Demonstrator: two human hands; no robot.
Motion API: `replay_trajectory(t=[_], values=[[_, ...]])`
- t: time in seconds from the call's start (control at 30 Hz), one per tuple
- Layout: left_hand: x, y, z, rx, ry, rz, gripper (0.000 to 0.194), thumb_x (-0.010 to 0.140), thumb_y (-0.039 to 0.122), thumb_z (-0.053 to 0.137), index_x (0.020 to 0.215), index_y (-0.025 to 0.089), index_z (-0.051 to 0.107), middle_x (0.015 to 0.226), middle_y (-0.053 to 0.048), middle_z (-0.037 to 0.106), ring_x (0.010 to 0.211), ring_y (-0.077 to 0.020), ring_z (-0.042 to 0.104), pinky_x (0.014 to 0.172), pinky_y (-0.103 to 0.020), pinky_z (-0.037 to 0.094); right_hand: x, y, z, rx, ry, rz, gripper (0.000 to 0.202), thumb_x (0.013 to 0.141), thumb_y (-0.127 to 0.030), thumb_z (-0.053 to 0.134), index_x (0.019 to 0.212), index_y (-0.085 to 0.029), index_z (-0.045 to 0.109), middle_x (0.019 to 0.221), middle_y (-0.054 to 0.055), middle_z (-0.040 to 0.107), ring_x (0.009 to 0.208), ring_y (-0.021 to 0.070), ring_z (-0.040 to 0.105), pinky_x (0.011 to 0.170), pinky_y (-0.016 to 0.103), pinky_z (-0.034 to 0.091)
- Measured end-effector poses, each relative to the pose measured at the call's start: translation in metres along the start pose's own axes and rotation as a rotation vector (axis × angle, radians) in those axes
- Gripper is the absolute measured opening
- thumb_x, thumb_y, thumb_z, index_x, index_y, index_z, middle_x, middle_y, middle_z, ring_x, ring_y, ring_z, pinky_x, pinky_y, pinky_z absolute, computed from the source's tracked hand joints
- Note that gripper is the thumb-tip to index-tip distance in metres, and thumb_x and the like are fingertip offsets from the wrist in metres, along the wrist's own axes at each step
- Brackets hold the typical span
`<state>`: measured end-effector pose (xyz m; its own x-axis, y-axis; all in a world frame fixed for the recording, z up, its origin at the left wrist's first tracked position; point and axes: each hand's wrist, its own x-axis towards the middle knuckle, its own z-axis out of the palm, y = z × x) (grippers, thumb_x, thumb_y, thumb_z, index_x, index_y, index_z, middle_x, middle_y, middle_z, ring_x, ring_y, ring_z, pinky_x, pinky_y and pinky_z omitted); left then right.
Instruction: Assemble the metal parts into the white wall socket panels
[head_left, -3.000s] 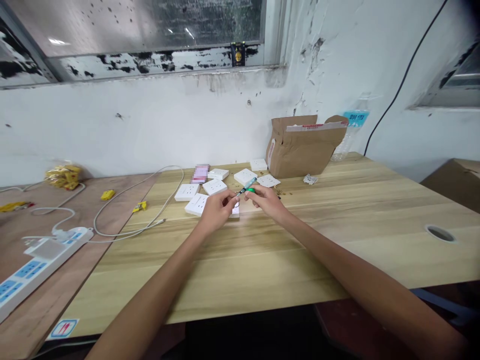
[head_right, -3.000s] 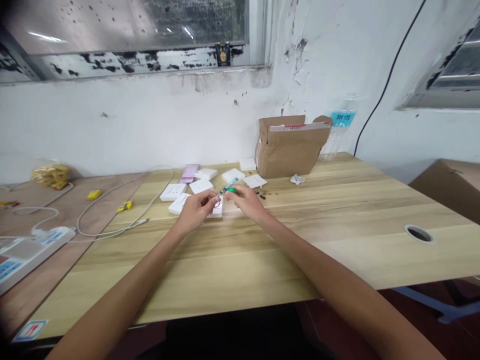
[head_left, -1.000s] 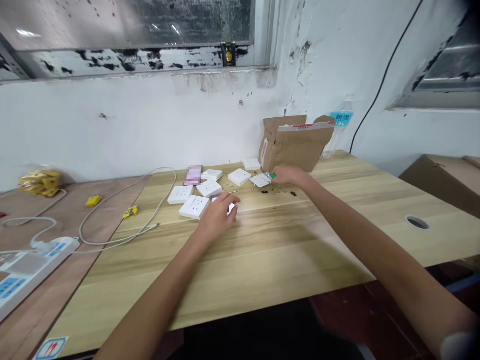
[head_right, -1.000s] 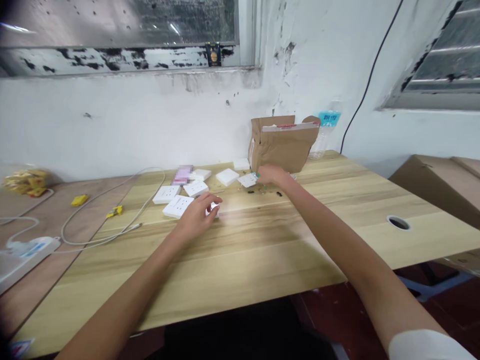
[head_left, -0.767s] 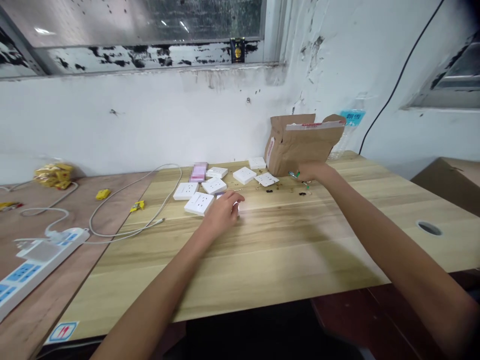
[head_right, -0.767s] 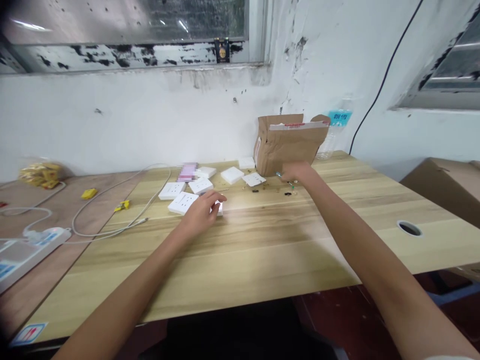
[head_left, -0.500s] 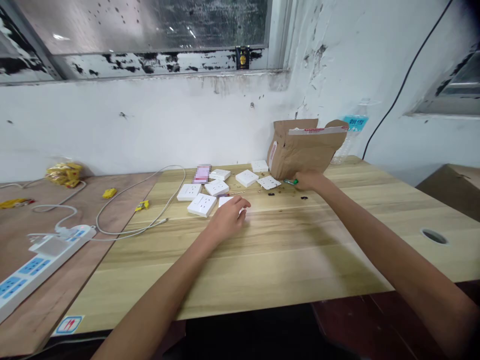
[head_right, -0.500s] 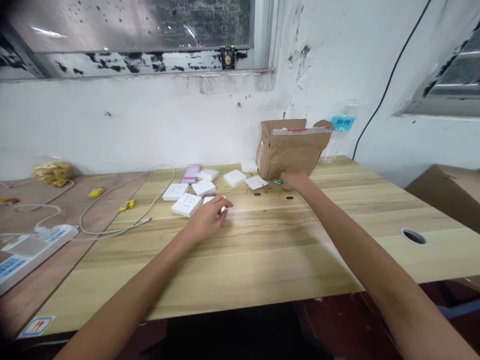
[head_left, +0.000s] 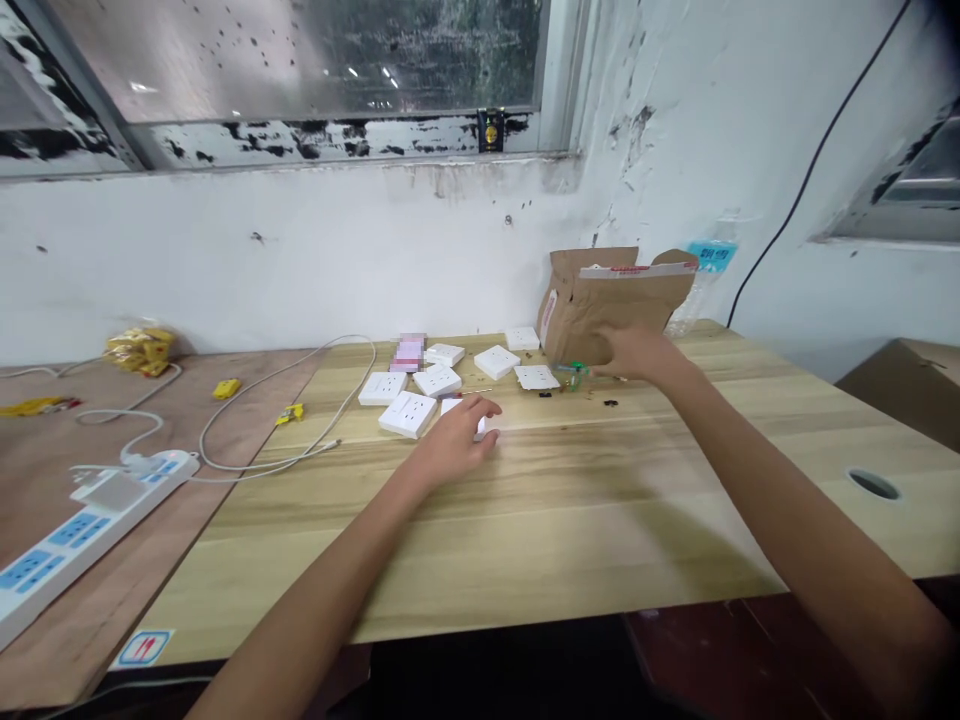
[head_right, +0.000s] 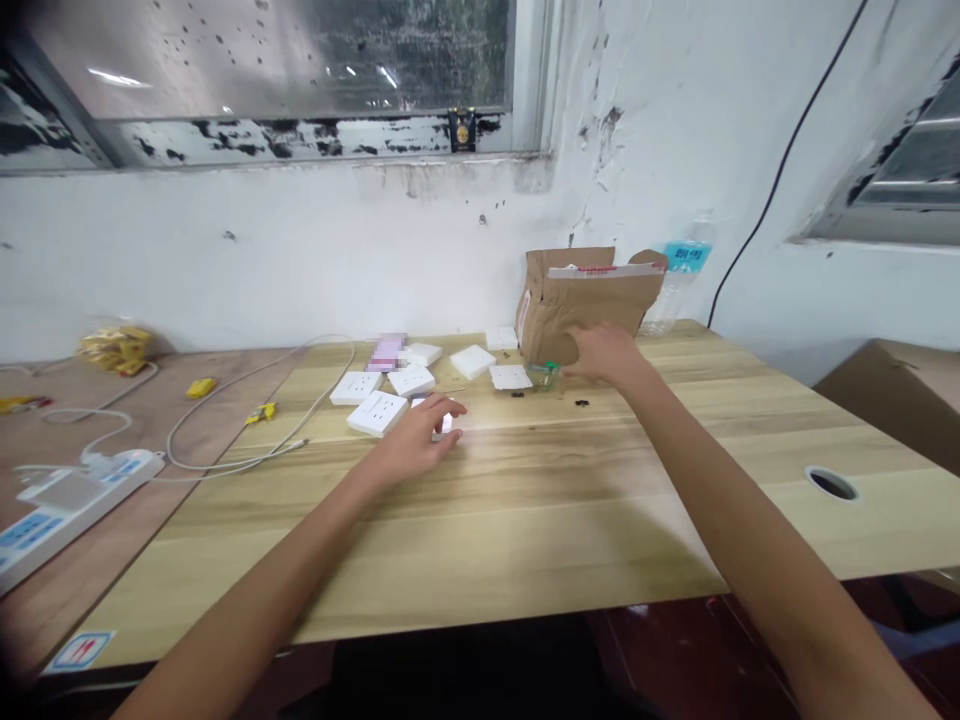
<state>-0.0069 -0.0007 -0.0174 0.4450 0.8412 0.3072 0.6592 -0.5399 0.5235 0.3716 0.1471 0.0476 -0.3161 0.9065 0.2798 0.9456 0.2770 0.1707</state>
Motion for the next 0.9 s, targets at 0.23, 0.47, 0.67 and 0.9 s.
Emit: replay_trajectory(t=[0.23, 0.47, 0.67, 0.9], values=[[0.002, -0.001, -0.002, 0.018, -0.036, 0.010, 0.025, 0.102, 0.018, 0.057, 0.122, 0.022, 0.072, 0.121, -0.010, 0.074, 0.097, -0.0247, 0.072, 0.092, -0.043, 0.058, -0.030, -0.022, -0.034, 0.223, 0.437, 0.085, 0.025, 0.102, -0.025, 0.057, 0.106, -0.020, 0.080, 0.110, 0.014, 0.084, 0.110, 0.0342, 0.071, 0.096, 0.043, 0.054], [0.000, 0.000, 0.012, 0.042, -0.025, 0.076, 0.021, 0.101, 0.019, 0.061, 0.118, 0.022, 0.074, 0.112, -0.009, 0.072, 0.103, -0.0266, 0.071, 0.094, -0.043, 0.059, -0.043, -0.048, -0.004, 0.462, 0.423, 0.189, 0.024, 0.102, -0.028, 0.057, 0.108, -0.020, 0.078, 0.103, 0.014, 0.083, 0.098, 0.0297, 0.075, 0.092, 0.037, 0.054], [-0.003, 0.007, 0.017, 0.041, -0.034, 0.095, 0.020, 0.103, 0.021, 0.064, 0.120, 0.022, 0.075, 0.110, -0.010, 0.069, 0.109, -0.0292, 0.070, 0.097, -0.046, 0.059, -0.045, -0.037, 0.021, 0.513, 0.320, 0.233, 0.027, 0.100, -0.026, 0.056, 0.109, -0.019, 0.081, 0.095, 0.010, 0.083, 0.084, 0.0254, 0.074, 0.083, 0.034, 0.053], [-0.002, 0.009, 0.030, 0.052, -0.075, 0.188, 0.025, 0.103, 0.015, 0.065, 0.125, 0.023, 0.075, 0.124, -0.012, 0.068, 0.120, -0.0305, 0.067, 0.103, -0.047, 0.058, -0.040, -0.019, 0.066, 0.296, 0.087, -0.011, 0.046, 0.094, -0.012, 0.057, 0.135, -0.016, 0.080, 0.135, 0.016, 0.077, 0.133, 0.0332, 0.065, 0.120, 0.041, 0.047]])
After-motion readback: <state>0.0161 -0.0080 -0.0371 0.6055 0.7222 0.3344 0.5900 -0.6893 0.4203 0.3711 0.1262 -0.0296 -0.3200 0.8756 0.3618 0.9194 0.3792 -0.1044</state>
